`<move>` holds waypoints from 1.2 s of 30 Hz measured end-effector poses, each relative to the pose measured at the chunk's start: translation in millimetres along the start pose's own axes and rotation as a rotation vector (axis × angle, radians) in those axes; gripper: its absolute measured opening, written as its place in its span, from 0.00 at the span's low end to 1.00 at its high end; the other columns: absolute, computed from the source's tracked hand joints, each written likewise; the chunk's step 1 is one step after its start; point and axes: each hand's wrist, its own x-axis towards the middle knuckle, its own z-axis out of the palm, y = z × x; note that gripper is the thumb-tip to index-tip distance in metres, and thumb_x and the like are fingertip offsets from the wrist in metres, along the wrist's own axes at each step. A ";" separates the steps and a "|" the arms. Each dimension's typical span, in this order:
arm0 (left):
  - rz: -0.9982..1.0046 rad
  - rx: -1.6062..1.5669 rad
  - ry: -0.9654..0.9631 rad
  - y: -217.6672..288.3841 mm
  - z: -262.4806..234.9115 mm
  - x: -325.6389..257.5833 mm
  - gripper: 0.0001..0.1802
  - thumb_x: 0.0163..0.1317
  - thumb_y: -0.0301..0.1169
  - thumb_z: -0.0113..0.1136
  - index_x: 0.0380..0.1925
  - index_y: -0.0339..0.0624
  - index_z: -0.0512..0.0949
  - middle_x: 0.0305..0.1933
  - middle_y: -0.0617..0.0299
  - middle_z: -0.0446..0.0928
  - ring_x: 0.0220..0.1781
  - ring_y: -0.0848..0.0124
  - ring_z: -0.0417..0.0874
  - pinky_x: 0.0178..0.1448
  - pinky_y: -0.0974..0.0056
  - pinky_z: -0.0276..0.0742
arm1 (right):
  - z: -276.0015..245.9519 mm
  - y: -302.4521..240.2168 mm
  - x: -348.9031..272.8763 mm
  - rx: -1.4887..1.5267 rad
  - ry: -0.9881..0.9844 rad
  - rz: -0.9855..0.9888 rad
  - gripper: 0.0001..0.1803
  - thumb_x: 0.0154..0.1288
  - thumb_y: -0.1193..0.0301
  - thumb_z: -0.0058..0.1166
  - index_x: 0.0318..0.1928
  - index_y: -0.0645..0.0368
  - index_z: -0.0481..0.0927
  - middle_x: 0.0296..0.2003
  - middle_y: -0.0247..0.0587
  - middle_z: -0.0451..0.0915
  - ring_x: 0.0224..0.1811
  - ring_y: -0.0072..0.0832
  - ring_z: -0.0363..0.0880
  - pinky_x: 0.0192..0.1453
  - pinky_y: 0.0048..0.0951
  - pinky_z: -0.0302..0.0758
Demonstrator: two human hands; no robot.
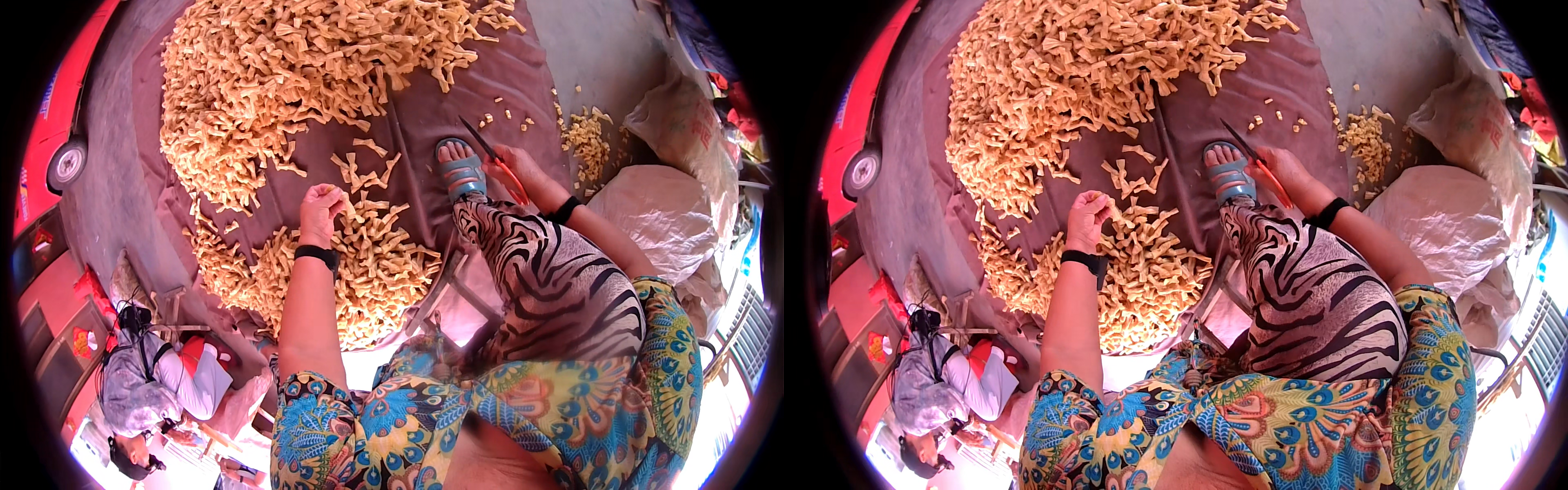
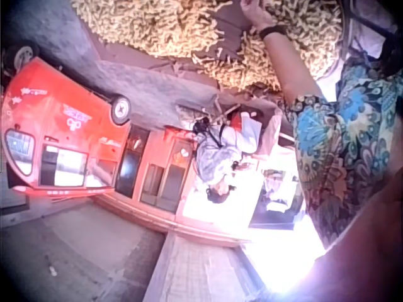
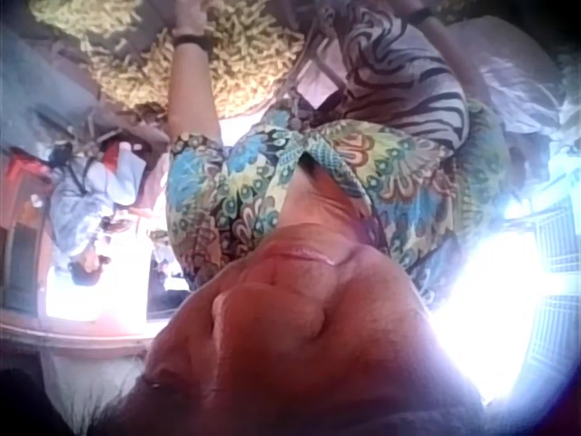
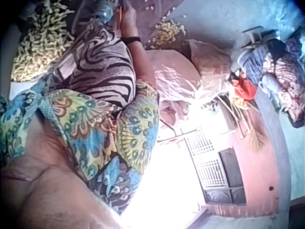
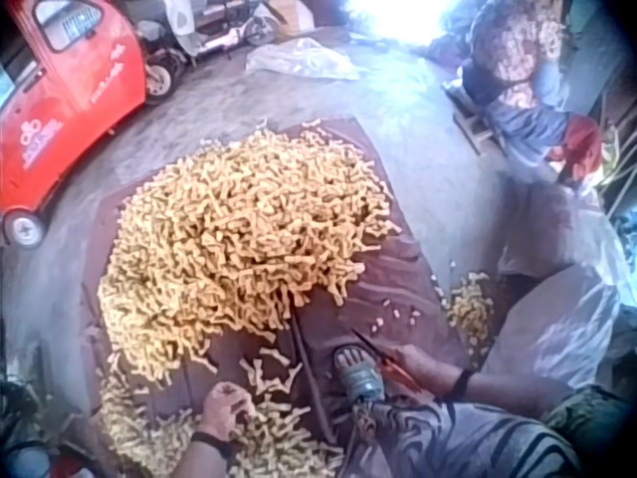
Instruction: The person is using scissors to cut small pieces off of ginger roots from a large pile on a tarp.
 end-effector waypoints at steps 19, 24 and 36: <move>0.021 -0.120 0.098 9.1 62.9 -11.9 0.11 0.56 0.25 0.60 0.28 0.45 0.66 0.22 0.64 0.73 0.19 0.75 0.73 0.21 0.73 0.70 | 20.5 57.0 6.5 0.445 -0.074 -0.028 0.13 0.57 0.66 0.55 0.40 0.60 0.75 0.28 0.42 0.77 0.32 0.25 0.74 0.37 0.27 0.71; 0.116 -0.216 0.080 24.2 148.9 -30.0 0.12 0.55 0.28 0.62 0.35 0.45 0.68 0.23 0.65 0.73 0.19 0.75 0.74 0.20 0.71 0.75 | 4.5 0.1 -16.0 0.264 -0.078 -0.198 0.18 0.56 0.69 0.56 0.47 0.58 0.73 0.35 0.43 0.78 0.36 0.29 0.76 0.41 0.29 0.73; 0.005 -0.104 -0.097 3.2 218.4 -41.7 0.09 0.56 0.28 0.62 0.29 0.44 0.70 0.23 0.65 0.75 0.20 0.76 0.77 0.21 0.74 0.76 | -14.8 -3.2 -34.5 0.135 -0.139 -0.079 0.17 0.59 0.64 0.55 0.46 0.58 0.72 0.30 0.40 0.77 0.33 0.24 0.74 0.37 0.29 0.71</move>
